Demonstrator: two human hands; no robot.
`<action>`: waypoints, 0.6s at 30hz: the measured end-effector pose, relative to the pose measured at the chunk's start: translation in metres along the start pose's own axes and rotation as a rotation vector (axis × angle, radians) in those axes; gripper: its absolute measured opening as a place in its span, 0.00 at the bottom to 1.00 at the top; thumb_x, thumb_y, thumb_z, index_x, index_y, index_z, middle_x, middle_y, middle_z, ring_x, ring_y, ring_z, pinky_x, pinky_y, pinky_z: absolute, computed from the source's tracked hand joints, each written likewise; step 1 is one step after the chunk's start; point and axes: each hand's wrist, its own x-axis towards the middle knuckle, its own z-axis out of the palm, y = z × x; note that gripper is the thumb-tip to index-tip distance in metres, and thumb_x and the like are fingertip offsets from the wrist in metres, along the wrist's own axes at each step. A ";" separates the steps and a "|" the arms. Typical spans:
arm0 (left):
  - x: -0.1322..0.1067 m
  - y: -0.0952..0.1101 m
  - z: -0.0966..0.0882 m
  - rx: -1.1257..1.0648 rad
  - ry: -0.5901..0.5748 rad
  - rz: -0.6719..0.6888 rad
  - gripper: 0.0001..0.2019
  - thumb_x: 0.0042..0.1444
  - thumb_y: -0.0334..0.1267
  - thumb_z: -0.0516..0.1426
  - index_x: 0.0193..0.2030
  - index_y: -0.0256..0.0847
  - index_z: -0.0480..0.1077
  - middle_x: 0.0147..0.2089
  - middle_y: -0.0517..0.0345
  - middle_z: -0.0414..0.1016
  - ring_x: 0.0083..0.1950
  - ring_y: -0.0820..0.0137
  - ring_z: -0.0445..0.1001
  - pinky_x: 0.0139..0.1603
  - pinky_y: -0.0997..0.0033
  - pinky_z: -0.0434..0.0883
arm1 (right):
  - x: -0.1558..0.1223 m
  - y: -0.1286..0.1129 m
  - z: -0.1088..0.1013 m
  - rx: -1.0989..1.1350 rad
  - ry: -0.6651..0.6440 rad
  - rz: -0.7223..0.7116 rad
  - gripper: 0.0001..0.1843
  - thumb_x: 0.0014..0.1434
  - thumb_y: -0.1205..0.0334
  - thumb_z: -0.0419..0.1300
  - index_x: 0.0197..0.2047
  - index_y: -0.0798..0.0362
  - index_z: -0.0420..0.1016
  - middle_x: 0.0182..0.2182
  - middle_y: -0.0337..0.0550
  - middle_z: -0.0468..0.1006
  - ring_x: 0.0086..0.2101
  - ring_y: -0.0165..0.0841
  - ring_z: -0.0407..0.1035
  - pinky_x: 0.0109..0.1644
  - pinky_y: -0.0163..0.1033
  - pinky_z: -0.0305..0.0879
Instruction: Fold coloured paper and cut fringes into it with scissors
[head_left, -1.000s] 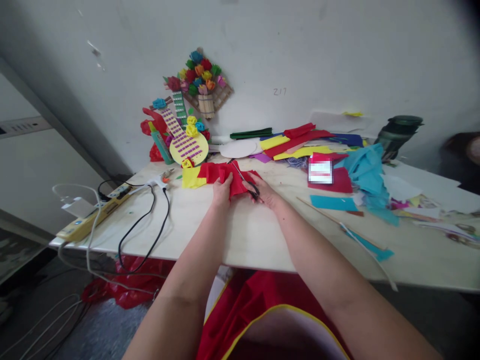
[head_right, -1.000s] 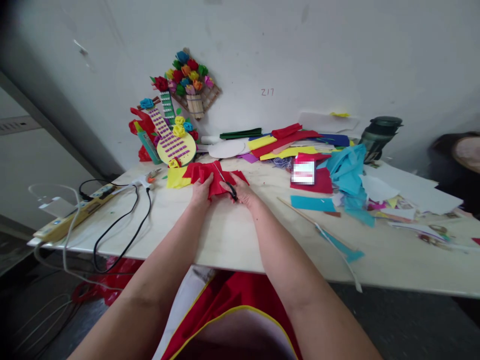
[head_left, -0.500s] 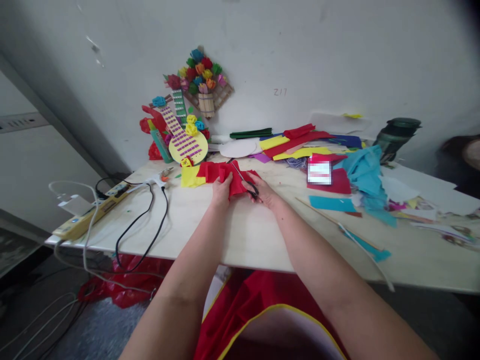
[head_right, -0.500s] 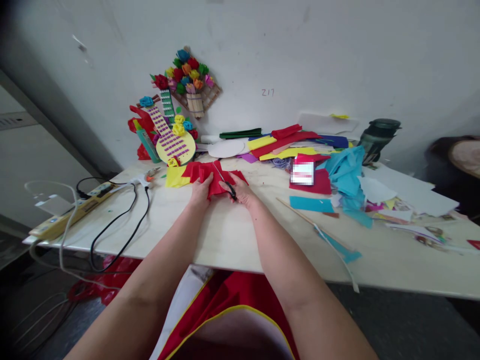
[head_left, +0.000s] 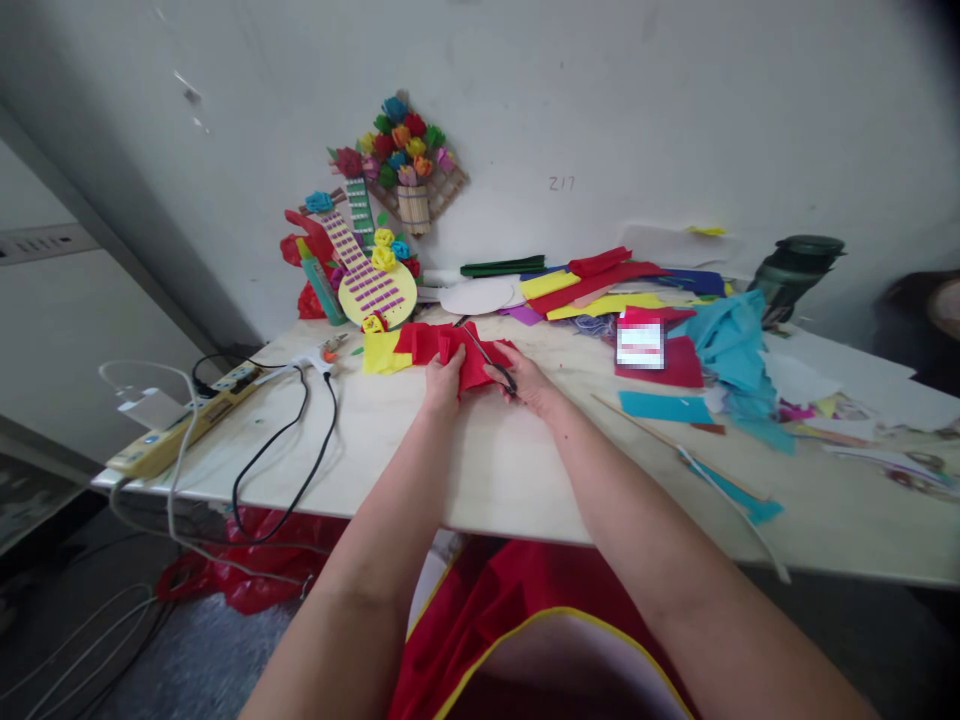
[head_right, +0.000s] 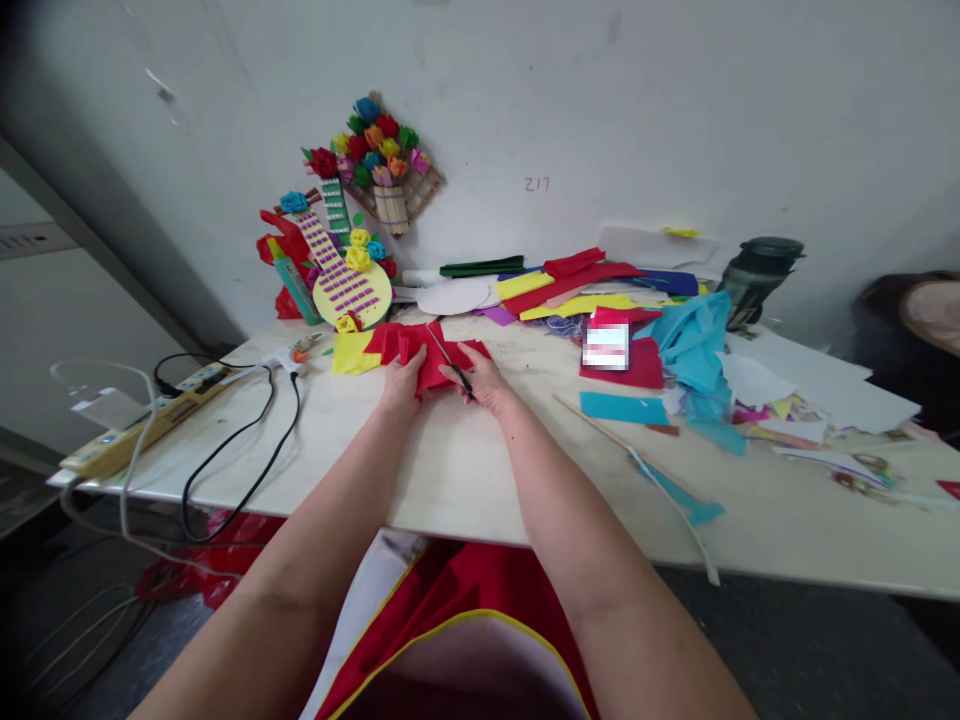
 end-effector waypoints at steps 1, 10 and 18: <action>0.000 0.000 0.000 0.000 0.000 -0.005 0.14 0.42 0.40 0.64 0.36 0.35 0.71 0.34 0.50 0.77 0.35 0.63 0.76 0.43 0.59 0.72 | 0.000 0.000 0.000 0.006 -0.004 -0.009 0.41 0.54 0.58 0.62 0.66 0.51 0.46 0.12 0.26 0.64 0.12 0.22 0.56 0.13 0.25 0.54; -0.006 0.006 0.004 0.007 -0.015 -0.019 0.17 0.39 0.42 0.66 0.34 0.35 0.71 0.31 0.52 0.77 0.32 0.66 0.75 0.40 0.63 0.73 | -0.001 -0.003 -0.005 -0.046 -0.069 0.027 0.42 0.57 0.51 0.58 0.67 0.52 0.41 0.14 0.30 0.68 0.12 0.24 0.60 0.10 0.25 0.46; -0.007 0.005 0.005 -0.023 -0.055 -0.021 0.17 0.37 0.42 0.66 0.33 0.34 0.71 0.31 0.52 0.77 0.31 0.65 0.75 0.37 0.63 0.73 | -0.002 -0.006 -0.006 -0.049 -0.051 0.031 0.42 0.57 0.51 0.58 0.67 0.52 0.42 0.14 0.30 0.68 0.12 0.23 0.60 0.11 0.25 0.47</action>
